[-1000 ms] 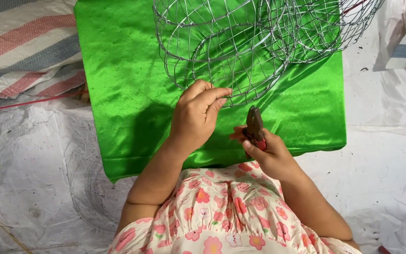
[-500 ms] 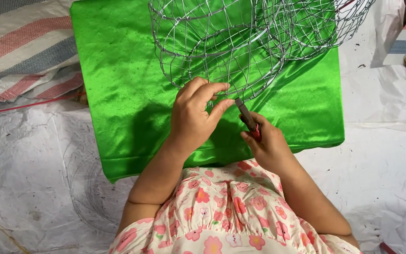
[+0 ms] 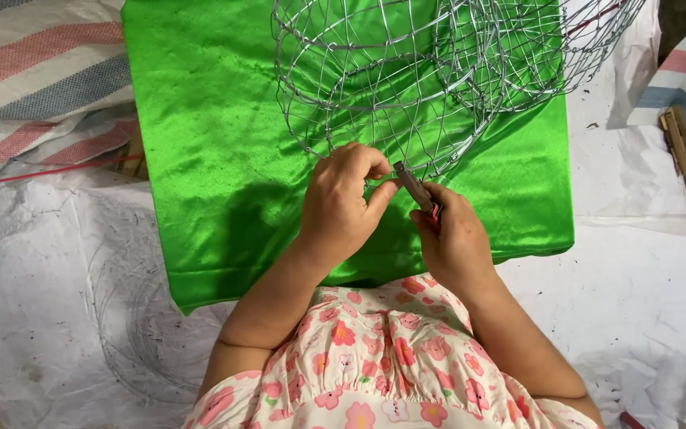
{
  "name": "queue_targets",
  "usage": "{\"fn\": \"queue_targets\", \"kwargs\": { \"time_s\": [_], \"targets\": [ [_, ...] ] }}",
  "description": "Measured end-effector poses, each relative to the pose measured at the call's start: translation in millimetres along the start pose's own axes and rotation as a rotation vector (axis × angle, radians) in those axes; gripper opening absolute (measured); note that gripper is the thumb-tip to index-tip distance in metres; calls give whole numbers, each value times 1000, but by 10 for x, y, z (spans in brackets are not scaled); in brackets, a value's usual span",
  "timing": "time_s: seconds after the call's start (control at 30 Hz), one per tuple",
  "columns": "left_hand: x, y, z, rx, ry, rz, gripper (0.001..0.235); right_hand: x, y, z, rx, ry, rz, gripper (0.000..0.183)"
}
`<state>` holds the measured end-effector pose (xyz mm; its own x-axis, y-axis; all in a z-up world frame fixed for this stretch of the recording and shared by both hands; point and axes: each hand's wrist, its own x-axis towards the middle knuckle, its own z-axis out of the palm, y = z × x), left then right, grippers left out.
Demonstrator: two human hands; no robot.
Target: Tightening wire connections on a wire mesh structure using pliers
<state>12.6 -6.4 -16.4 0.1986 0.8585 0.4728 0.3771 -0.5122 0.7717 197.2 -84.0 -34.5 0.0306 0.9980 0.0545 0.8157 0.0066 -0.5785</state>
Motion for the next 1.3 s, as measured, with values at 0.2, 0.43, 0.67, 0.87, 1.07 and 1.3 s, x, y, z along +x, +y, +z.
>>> {"fn": "queue_targets", "kwargs": {
  "time_s": [0.2,0.43,0.67,0.87,1.07,1.3],
  "targets": [
    [-8,0,-8,11,-2,4,31,-11,91,67,-60,19,-17,43],
    [-36,1,-1,-4,-21,-13,31,18,25,14,-50,8,-26,39],
    [-47,-9,20,-17,-30,-32,32,69,95,50,50,-32,90,39],
    [-56,-3,12,-47,-42,-10,32,111,72,-7,-22,-133,225,38],
    [-32,79,-59,-96,-39,-11,33,132,122,14,-58,-162,253,36],
    [-22,143,-46,-12,-16,26,51,146,176,28,-87,-176,229,29]
  ]
}}
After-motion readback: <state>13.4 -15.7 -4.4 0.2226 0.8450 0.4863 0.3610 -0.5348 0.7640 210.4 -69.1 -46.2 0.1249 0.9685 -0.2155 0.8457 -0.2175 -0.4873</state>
